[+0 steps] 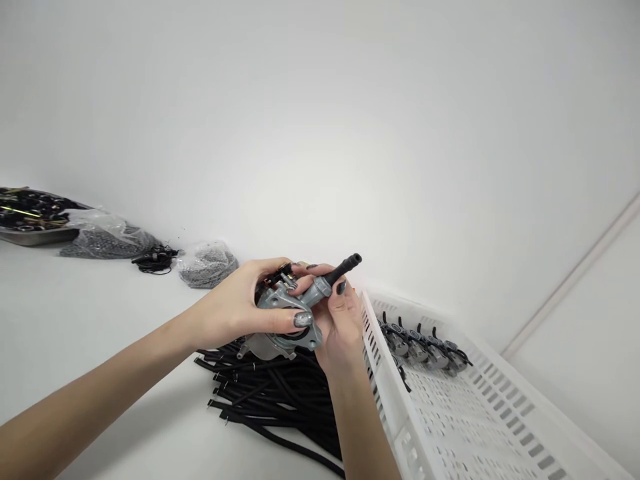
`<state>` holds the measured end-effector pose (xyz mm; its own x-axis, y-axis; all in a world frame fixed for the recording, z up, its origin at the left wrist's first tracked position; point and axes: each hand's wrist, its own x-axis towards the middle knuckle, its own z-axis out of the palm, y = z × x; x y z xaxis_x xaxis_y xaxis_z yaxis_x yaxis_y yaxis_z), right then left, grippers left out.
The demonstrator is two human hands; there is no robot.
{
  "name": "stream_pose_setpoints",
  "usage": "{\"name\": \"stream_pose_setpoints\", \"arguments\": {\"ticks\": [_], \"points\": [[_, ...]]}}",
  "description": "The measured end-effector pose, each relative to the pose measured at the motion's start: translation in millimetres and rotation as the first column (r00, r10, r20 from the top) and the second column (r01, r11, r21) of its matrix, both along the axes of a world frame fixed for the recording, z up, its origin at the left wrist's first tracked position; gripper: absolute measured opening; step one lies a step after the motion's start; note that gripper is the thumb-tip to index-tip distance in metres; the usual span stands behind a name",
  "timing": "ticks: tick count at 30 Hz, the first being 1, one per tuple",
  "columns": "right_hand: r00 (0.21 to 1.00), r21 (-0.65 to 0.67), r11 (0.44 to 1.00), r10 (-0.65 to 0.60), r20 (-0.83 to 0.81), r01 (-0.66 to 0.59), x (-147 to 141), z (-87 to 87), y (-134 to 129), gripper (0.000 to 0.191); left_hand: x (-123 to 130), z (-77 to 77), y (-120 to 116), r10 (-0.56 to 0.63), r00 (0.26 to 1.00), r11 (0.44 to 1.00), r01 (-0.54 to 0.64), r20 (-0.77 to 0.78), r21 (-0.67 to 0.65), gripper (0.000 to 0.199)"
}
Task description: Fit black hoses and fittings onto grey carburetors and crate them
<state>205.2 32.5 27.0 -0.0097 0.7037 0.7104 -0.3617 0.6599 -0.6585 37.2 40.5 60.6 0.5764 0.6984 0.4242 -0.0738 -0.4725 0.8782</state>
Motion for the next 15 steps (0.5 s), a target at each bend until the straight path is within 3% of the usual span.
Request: {"name": "stream_pose_setpoints", "arguments": {"ticks": [6,15], "points": [[0.999,-0.062,0.998,-0.024,-0.034,0.022,-6.1,3.9,0.7,0.040,-0.6,-0.8,2.9,0.113,0.992,0.991,-0.108,-0.054,0.084,0.043],[1.000,-0.107,0.994,-0.001,-0.009,0.000,-1.4,4.1,0.6,0.049,0.2,-0.9,3.8,0.050,0.998,0.997,-0.048,-0.033,0.065,0.042]]}}
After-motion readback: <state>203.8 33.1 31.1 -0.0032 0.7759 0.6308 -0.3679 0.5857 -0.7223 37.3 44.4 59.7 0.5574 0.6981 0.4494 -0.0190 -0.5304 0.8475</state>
